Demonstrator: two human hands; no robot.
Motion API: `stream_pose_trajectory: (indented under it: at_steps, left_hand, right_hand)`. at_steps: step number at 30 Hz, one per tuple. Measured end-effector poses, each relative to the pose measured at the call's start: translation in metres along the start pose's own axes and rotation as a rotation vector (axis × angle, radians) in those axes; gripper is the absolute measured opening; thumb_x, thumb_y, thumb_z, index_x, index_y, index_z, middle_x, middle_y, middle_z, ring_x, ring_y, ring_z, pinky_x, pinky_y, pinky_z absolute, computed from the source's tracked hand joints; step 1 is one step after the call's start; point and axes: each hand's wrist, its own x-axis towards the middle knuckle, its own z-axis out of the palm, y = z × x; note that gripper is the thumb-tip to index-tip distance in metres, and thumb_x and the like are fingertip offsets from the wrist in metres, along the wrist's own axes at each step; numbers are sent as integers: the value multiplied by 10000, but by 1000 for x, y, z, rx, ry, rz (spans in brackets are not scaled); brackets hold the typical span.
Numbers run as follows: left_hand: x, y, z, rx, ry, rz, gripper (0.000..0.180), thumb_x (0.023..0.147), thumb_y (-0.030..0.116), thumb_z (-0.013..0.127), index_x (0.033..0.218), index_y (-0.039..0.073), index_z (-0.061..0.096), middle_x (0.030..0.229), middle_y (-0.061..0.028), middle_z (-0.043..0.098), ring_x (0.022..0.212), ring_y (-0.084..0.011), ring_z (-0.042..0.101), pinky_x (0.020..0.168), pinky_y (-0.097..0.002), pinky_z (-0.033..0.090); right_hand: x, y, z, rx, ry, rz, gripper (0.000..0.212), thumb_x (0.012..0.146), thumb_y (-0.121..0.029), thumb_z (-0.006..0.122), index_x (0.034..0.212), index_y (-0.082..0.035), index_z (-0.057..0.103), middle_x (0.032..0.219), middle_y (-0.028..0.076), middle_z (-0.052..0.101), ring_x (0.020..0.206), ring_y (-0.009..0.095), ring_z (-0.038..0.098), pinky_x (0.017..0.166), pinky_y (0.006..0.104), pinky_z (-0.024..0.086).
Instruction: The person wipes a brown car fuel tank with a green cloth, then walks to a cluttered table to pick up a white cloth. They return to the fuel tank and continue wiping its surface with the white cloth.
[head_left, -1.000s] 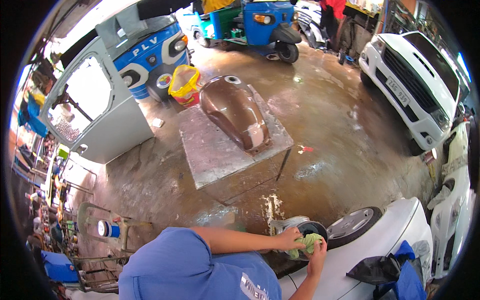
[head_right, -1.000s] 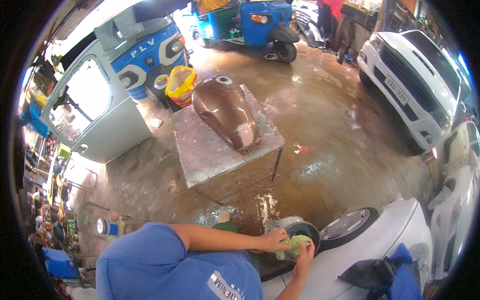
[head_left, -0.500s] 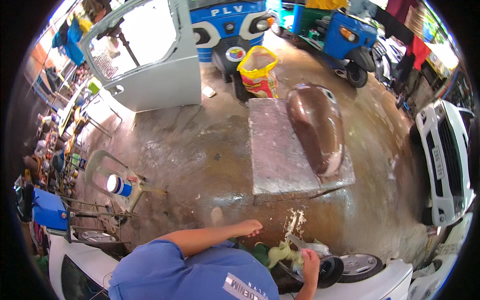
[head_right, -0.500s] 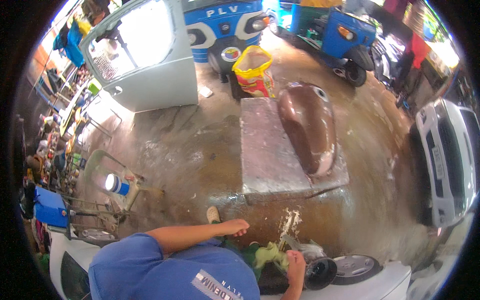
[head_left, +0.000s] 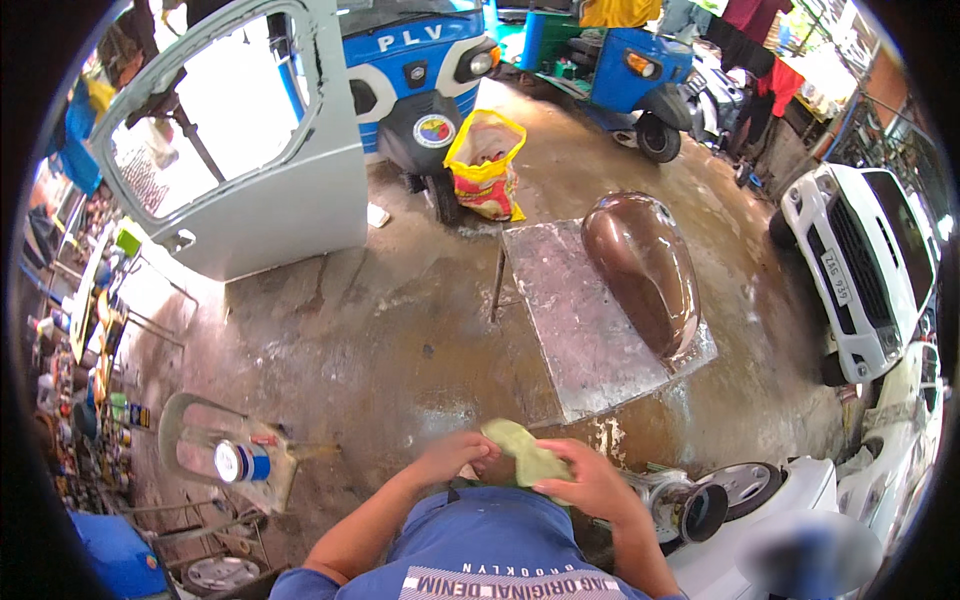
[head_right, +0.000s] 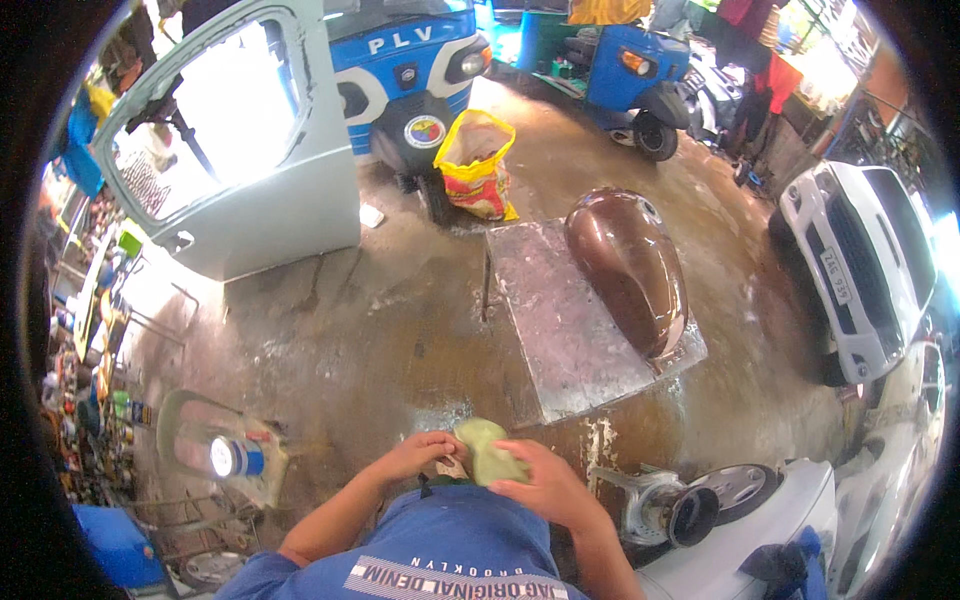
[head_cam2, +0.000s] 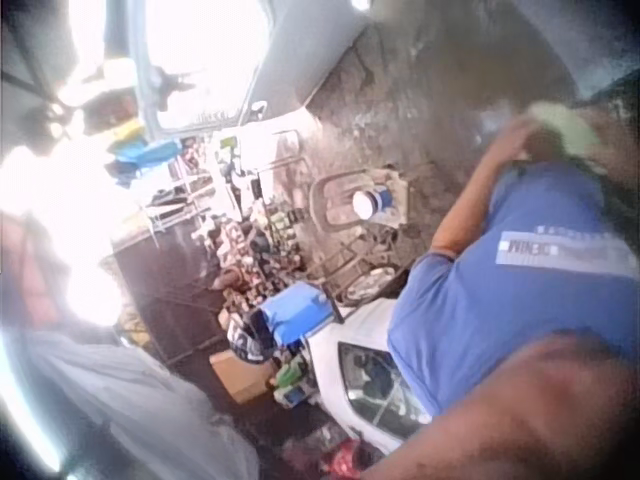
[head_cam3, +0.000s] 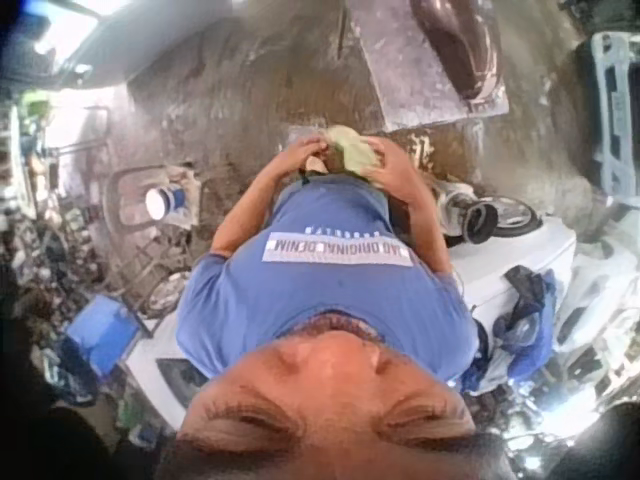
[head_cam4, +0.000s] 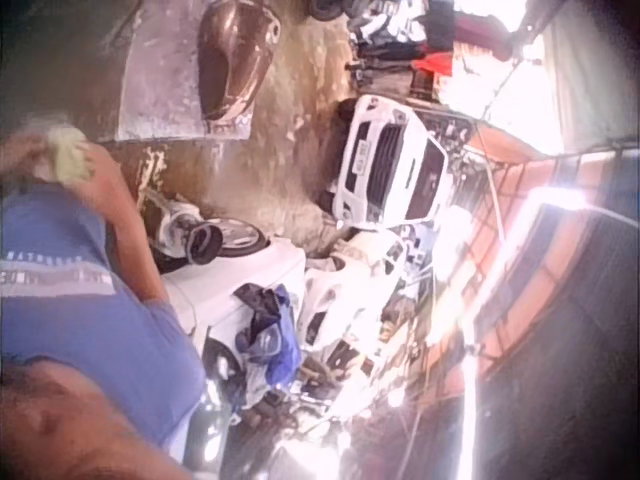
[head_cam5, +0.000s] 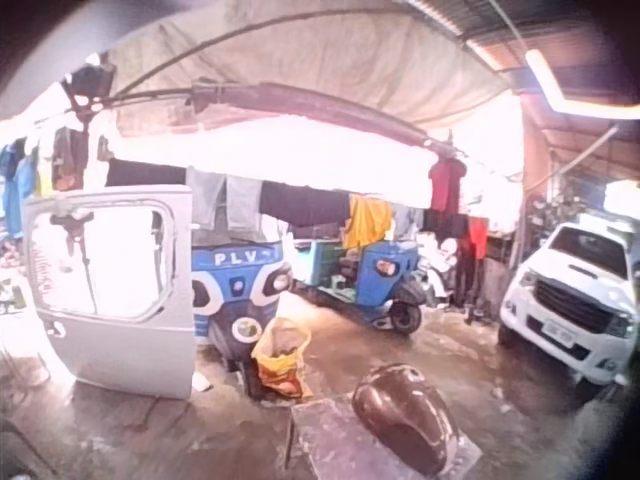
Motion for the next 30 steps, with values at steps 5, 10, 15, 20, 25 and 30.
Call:
stream_pose_trajectory:
  at_steps: [5, 10, 15, 20, 25, 30]
  left_hand:
    - [-1, -33, -22, -214, 278, 45, 315, 944, 175, 569, 1229, 44, 598, 1172, -118, 657, 1028, -226, 637, 895, -423, 507]
    - [6, -41, -87, -295, 394, 63, 341, 977, 212, 577, 1285, 68, 551, 1131, -92, 645, 992, -244, 649, 886, -416, 540]
    - [30, 20, -152, 108, 656, 247, 363, 959, 244, 601, 1271, 64, 558, 1104, -87, 643, 990, -254, 646, 918, -407, 528]
    - [56, 113, -184, 583, 832, 346, 382, 938, 283, 607, 1256, 74, 575, 1125, -94, 645, 1004, -254, 645, 940, -409, 509]
    - [104, 223, -205, 949, 812, 397, 402, 918, 322, 614, 1241, 84, 592, 1146, -101, 647, 1018, -254, 643, 962, -411, 490]
    - [134, 279, -246, 1104, 777, 362, 424, 897, 361, 620, 1226, 95, 609, 1167, -108, 649, 1032, -253, 642, 984, -413, 471]
  right_hand:
    - [56, -61, 54, 30, -199, -282, 344, 949, -165, 622, 1281, -77, 617, 1130, 159, 650, 1057, 337, 631, 905, 380, 500]
    - [102, -77, 69, -4, -522, -324, 327, 982, -170, 581, 1300, -103, 617, 1131, 128, 672, 1007, 279, 667, 845, 355, 526]
    - [173, -107, 52, -695, -664, -397, 337, 966, -197, 544, 1273, -67, 591, 1180, 132, 663, 1046, 277, 667, 823, 369, 535]
    - [234, -203, -26, -772, -31, -971, 302, 820, -155, 618, 1101, -50, 654, 1078, 113, 680, 812, 171, 659, 670, 290, 500]
    - [326, -286, -40, -1005, 456, -1117, 291, 908, -255, 640, 1135, -78, 685, 988, 80, 717, 759, 167, 653, 629, 262, 521]
    - [411, -283, -37, -862, 741, -916, 284, 915, -247, 645, 1126, -64, 697, 958, 88, 726, 743, 168, 652, 632, 260, 538]
